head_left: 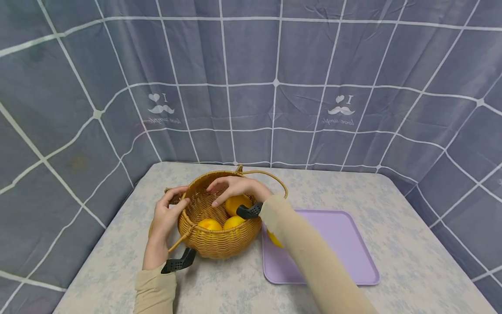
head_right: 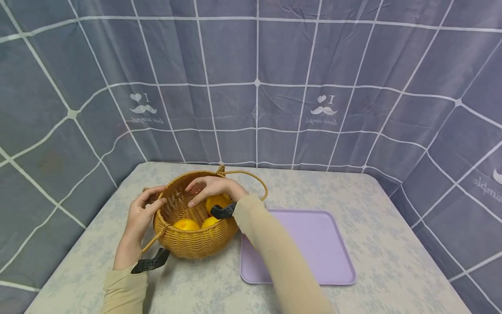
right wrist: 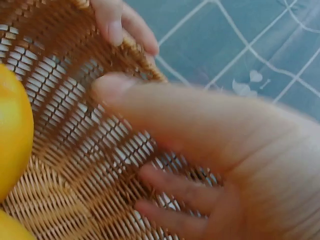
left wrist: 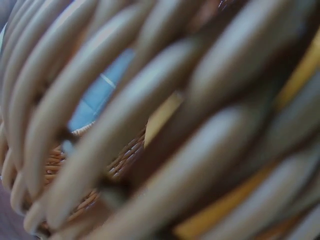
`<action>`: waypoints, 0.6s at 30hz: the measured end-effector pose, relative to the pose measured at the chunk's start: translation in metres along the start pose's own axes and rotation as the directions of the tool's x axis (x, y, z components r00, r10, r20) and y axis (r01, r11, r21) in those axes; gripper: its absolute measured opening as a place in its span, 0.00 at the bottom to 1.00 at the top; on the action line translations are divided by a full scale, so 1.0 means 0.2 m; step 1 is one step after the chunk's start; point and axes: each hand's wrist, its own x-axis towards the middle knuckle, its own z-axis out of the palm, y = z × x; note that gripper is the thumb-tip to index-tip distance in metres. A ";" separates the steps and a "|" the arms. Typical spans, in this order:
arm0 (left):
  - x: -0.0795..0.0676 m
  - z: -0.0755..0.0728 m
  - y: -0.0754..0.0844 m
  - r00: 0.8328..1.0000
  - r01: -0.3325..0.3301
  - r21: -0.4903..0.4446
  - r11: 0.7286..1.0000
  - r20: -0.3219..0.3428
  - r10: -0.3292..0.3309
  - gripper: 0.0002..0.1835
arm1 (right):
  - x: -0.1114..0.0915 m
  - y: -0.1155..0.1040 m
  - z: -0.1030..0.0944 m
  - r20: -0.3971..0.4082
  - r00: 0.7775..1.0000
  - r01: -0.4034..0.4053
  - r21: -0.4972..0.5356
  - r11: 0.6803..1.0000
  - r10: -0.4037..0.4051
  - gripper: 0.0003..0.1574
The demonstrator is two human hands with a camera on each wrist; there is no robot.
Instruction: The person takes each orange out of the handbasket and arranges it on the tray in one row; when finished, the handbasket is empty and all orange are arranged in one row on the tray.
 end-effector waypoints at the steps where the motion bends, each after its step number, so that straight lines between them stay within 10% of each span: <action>1: 0.01 0.00 -0.02 1.000 -0.002 0.005 1.000 0.000 0.002 0.18 | 0.00 0.00 0.00 0.011 1.000 -0.007 -0.022 1.000 0.007 0.38; 18: 0.01 0.00 -0.02 1.000 0.008 -0.017 1.000 -0.004 -0.008 0.18 | 0.02 0.02 0.01 0.114 0.974 -0.168 -0.226 0.959 0.197 0.51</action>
